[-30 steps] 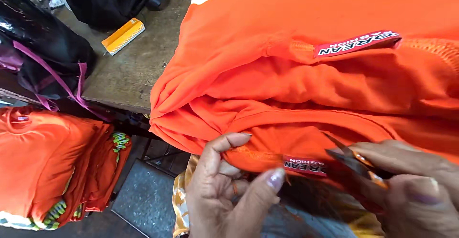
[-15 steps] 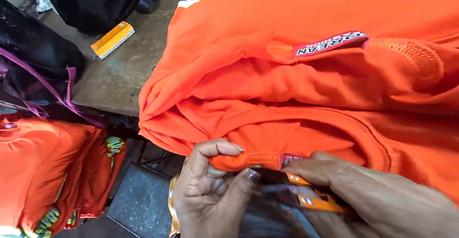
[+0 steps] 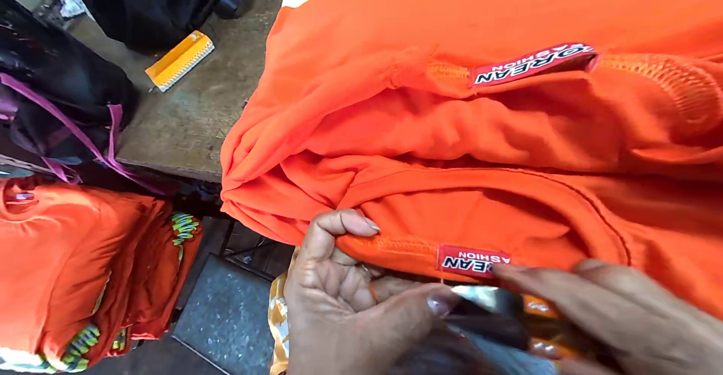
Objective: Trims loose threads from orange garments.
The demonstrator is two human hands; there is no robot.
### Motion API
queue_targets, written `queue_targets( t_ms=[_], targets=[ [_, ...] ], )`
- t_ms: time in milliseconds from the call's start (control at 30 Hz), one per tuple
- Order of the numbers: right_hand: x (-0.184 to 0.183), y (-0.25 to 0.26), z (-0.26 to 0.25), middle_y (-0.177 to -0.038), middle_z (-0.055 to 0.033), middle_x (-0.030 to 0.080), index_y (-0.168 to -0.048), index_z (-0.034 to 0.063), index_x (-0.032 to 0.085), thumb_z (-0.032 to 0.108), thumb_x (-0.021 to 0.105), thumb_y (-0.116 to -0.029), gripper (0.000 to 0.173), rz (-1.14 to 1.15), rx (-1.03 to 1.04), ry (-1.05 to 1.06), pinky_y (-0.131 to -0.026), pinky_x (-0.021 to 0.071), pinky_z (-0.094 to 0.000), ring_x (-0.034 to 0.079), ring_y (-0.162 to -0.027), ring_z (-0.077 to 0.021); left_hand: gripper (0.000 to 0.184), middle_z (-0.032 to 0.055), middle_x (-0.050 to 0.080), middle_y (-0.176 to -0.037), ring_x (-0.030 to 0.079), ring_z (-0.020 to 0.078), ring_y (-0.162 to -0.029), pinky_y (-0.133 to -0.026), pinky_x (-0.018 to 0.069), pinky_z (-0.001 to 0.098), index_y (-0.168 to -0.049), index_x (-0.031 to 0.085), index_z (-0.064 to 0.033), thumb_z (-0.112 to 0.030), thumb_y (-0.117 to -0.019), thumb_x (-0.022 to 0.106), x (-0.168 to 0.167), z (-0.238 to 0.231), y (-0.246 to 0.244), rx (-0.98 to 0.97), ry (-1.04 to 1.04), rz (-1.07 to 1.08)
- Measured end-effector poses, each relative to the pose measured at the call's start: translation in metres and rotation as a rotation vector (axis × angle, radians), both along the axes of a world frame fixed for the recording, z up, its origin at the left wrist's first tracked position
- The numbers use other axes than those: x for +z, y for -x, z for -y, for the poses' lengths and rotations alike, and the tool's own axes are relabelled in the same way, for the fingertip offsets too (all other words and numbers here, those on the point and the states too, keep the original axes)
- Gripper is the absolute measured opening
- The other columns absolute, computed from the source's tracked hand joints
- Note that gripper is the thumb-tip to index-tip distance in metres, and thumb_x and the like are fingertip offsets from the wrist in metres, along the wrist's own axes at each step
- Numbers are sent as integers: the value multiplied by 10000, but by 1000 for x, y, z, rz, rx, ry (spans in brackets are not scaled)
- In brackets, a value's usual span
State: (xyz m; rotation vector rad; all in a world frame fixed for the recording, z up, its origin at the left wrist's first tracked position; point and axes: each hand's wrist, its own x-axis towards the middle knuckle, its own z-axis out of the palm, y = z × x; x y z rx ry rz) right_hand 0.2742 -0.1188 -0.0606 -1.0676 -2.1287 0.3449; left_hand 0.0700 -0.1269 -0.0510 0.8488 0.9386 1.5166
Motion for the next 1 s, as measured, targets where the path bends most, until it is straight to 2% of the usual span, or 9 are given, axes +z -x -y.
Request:
queue_targets(
  t_ms=[67,133,333,667,1000],
  targets=[
    [-3,-11,0,-841,-163,610,-1213,18,649,305,383,-1103,406,94,-96,-73,-646,430,-366,557,-740,-263,548,179,702,-1046,758,229,-859,-769,655,381,-1196,570,-44,122,-740,823,2,1,1,-10,27,26],
    [-8,-19,-2,-811,-149,577,-1208,15,650,298,388,-1102,400,162,-137,-157,-623,413,-374,533,-711,-269,557,197,697,-1063,758,255,-888,-777,655,402,-1203,569,-42,132,-737,821,2,2,1,-20,43,52],
    [-14,-11,-3,-756,-110,525,-1185,29,647,280,437,-1093,340,139,-106,-241,-577,379,-352,482,-651,-245,539,194,710,-1005,758,243,-858,-771,650,387,-1196,571,-53,104,-748,825,4,4,1,-29,73,61],
    [-14,-2,-7,-752,-102,514,-1167,26,646,314,434,-1096,365,119,-95,-278,-573,361,-342,460,-640,-232,535,186,705,-1033,749,236,-911,-821,635,389,-1184,577,-51,101,-738,831,5,4,3,-32,105,94],
    [-15,1,-8,-745,-92,511,-1122,37,645,315,428,-1098,353,93,-126,-266,-567,358,-325,468,-643,-216,557,197,692,-1053,751,246,-900,-772,649,389,-1190,572,-43,106,-725,840,4,5,2,-19,111,94]
  ],
)
